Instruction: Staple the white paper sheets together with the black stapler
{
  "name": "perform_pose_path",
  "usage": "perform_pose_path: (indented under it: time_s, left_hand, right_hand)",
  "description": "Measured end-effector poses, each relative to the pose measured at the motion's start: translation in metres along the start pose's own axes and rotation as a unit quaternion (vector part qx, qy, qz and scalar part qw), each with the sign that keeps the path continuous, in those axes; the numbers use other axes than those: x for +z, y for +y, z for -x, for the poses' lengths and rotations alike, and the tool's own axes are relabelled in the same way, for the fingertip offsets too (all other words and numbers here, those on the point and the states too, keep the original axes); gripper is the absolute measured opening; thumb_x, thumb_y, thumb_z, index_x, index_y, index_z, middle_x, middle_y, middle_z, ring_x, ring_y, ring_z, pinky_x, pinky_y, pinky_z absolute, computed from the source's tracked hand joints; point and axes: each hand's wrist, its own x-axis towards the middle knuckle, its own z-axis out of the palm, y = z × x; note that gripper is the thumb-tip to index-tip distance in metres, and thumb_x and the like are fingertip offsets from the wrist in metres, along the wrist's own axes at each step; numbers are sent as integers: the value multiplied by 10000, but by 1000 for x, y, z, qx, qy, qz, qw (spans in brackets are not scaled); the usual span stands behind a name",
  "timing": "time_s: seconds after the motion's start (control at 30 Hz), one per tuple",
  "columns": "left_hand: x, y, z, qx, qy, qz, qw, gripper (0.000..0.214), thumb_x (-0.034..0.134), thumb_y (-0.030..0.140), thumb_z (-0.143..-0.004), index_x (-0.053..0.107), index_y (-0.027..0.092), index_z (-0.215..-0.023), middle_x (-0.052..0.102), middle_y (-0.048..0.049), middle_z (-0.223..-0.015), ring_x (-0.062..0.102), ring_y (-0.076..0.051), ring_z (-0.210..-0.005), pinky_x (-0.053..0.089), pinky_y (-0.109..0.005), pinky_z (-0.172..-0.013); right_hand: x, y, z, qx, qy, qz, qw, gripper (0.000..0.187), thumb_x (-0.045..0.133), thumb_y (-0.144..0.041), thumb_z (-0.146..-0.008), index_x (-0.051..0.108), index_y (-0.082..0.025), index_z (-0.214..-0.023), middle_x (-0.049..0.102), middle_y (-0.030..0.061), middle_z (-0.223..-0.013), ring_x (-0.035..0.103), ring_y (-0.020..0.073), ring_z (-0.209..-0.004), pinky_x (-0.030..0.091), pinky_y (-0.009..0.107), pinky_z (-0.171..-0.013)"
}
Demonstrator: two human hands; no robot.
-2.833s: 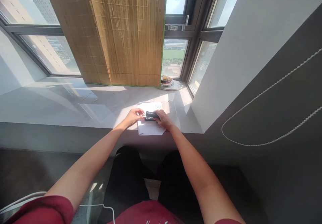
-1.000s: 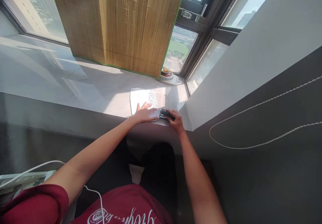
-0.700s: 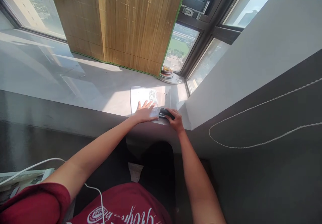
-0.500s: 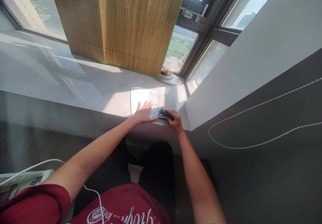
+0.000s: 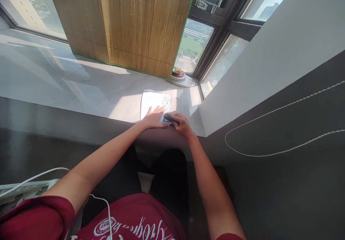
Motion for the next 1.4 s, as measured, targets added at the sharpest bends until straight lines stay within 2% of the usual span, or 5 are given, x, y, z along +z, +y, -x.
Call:
perform_pose_path:
  time_s: [0.33, 0.43, 0.63, 0.93, 1.4]
  left_hand:
    - [2, -2, 1, 10, -1, 11, 1000, 1020, 702, 788, -861, 438, 281, -1706, 326, -130, -1820, 184, -451, -1703, 63, -705, -1365]
    - [3, -2, 1, 12, 2, 13, 1000, 1068, 706, 802, -853, 428, 233, -1714, 316, -165, -1818, 179, -461, -1702, 36, -711, -1363]
    - [1, -1, 1, 4, 6, 19, 1000, 1021, 735, 794, -816, 475, 328, -1687, 357, -104, -1810, 207, -465, -1695, 112, -697, -1366]
    - [-2, 2, 1, -1, 5, 27, 1000, 1029, 737, 787, -795, 500, 311, -1676, 379, -106, -1799, 216, -491, -1685, 174, -702, -1351]
    - [4, -4, -2, 5, 1, 22, 1000, 1072, 699, 799, -822, 453, 241, -1704, 308, -143, -1824, 171, -477, -1701, 73, -708, -1370]
  right_hand:
    - [20, -7, -4, 35, 47, 76, 995, 596, 537, -139, -987, 714, -374, -1506, 750, 63, -1202, 663, 287, -1114, 581, 468, -1017]
    - [20, -7, -3, 31, 40, 74, 996, 592, 535, -141, -990, 714, -371, -1506, 747, 61, -1198, 659, 283, -1100, 574, 469, -1010]
    - [21, -6, -5, 31, 26, 80, 996, 615, 529, -119, -992, 705, -393, -1514, 745, 53, -1237, 658, 286, -1128, 559, 473, -1043]
    - [25, -5, -3, 47, 31, 102, 993, 589, 519, -148, -1013, 710, -391, -1514, 740, 69, -1193, 624, 292, -1072, 562, 473, -1007]
    - [29, -9, -6, 29, 0, 199, 980, 559, 580, -171, -1026, 710, -458, -1488, 716, 95, -1235, 540, 333, -1105, 487, 497, -988]
